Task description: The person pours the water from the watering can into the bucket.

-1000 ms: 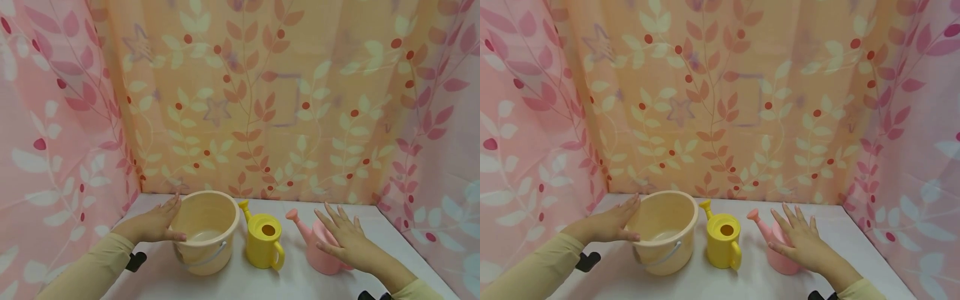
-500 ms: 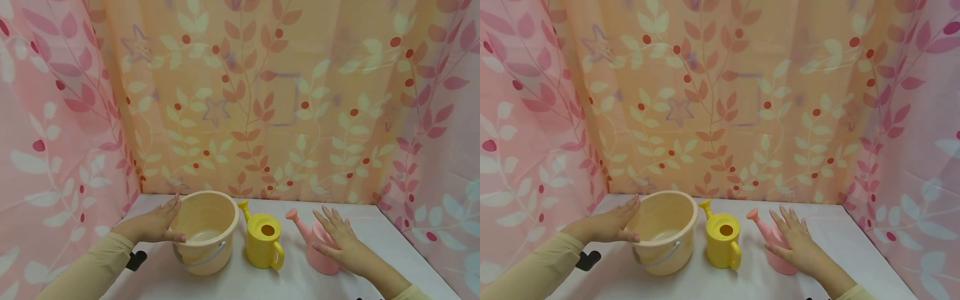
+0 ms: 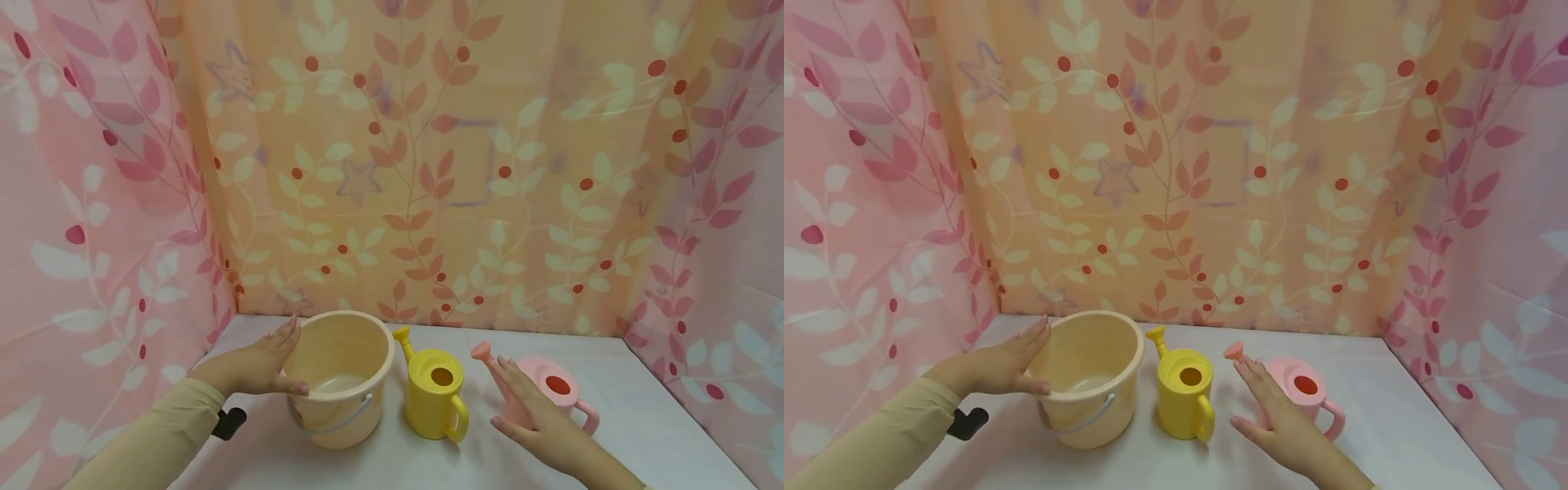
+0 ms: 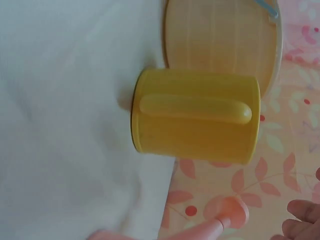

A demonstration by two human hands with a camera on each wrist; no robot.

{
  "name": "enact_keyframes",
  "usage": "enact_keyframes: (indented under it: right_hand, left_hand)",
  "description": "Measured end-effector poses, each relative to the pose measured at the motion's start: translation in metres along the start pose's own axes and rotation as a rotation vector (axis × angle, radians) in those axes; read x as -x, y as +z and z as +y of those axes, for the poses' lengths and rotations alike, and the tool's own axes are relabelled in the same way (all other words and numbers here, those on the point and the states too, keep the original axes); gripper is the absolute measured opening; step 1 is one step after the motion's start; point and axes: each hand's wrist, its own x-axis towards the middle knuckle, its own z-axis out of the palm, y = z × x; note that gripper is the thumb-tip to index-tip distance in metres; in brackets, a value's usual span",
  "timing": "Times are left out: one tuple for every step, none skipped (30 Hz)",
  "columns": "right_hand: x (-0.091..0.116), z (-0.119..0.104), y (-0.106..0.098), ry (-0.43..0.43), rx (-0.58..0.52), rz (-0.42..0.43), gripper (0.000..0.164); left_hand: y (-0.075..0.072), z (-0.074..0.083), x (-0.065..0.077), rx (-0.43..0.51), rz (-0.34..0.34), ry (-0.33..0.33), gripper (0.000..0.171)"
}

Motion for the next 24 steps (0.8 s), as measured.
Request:
enact_keyframes:
  right_hand:
    - [0.0,-0.001,0.002,0.005,-0.008,-0.007,0.073]
    - [0.0,-0.001,0.004,0.018,-0.018,-0.019,0.074]
    - [0.001,-0.002,0.007,0.03,-0.027,-0.034,0.074]
    - [0.001,-0.002,0.01,0.05,-0.039,-0.051,0.074]
    - [0.001,-0.002,0.013,0.068,-0.047,-0.069,0.075]
    - [0.002,-0.001,0.017,0.081,-0.059,-0.087,0.075]
    - [0.002,0.0,0.021,0.095,-0.071,-0.106,0.075]
    - [0.002,0.002,0.025,0.105,-0.089,-0.12,0.075]
    - [0.003,0.003,0.029,0.11,-0.115,-0.13,0.074]
    - [0.003,0.006,0.034,0.113,-0.141,-0.138,0.074]
    - [0.002,0.008,0.037,0.111,-0.187,-0.147,0.073]
    - [0.002,0.01,0.041,0.111,-0.235,-0.155,0.072]
    - [0.001,0.012,0.044,0.114,-0.287,-0.161,0.071]
    - [0.001,0.014,0.047,0.116,-0.338,-0.165,0.07]
    - [0.0,0.015,0.05,0.119,-0.385,-0.168,0.069]
    - [-0.001,0.017,0.052,0.12,-0.423,-0.171,0.068]
    - [-0.002,0.018,0.054,0.124,-0.455,-0.174,0.067]
    - [-0.002,0.018,0.055,0.128,-0.474,-0.174,0.067]
    - [-0.003,0.018,0.056,0.127,-0.494,-0.177,0.066]
    - [-0.004,0.019,0.057,0.127,-0.512,-0.181,0.066]
    - [-0.004,0.019,0.058,0.13,-0.526,-0.186,0.066]
    - [-0.004,0.019,0.059,0.131,-0.535,-0.193,0.065]
    - [-0.005,0.018,0.059,0.132,-0.543,-0.2,0.065]
    - [-0.005,0.018,0.06,0.136,-0.56,-0.208,0.065]
  left_hand:
    - [0.0,0.0,0.0,-0.003,-0.001,-0.002,0.115]
    - [0.0,0.0,0.0,-0.003,-0.002,-0.003,0.114]
    - [0.0,0.0,-0.001,-0.003,-0.002,-0.004,0.114]
    - [0.0,0.0,-0.001,-0.001,-0.002,-0.004,0.114]
    - [0.0,0.001,0.0,0.001,-0.002,-0.005,0.114]
    - [0.0,0.0,0.0,0.001,-0.002,-0.005,0.114]
    - [0.001,0.0,0.0,-0.003,-0.001,-0.005,0.114]
    - [0.001,0.0,0.0,-0.007,0.0,-0.005,0.115]
    - [0.002,0.0,0.0,-0.012,-0.001,-0.008,0.115]
    - [0.002,0.0,0.0,-0.017,-0.001,-0.008,0.115]
    - [0.002,0.0,0.0,-0.023,-0.001,-0.006,0.116]
    - [0.003,-0.001,0.0,-0.027,-0.002,-0.004,0.116]
    - [0.003,-0.001,-0.001,-0.029,-0.002,-0.002,0.116]
    - [0.003,0.0,-0.001,-0.027,-0.002,0.001,0.116]
    - [0.003,0.0,-0.001,-0.026,-0.002,0.003,0.115]
    - [0.003,-0.001,0.0,-0.027,-0.002,0.003,0.116]
    - [0.003,0.0,0.0,-0.024,-0.003,0.002,0.115]
    - [0.003,-0.001,0.0,-0.021,-0.004,0.0,0.115]
    - [0.002,-0.001,0.0,-0.022,-0.005,-0.002,0.114]
    - [0.003,-0.001,0.0,-0.023,-0.008,-0.007,0.114]
    - [0.003,-0.001,0.0,-0.022,-0.009,-0.009,0.114]
    - [0.003,-0.001,0.0,-0.023,-0.013,-0.013,0.113]
    - [0.003,-0.001,-0.001,-0.02,-0.012,-0.01,0.113]
    - [0.003,-0.001,-0.001,-0.024,-0.013,-0.014,0.113]
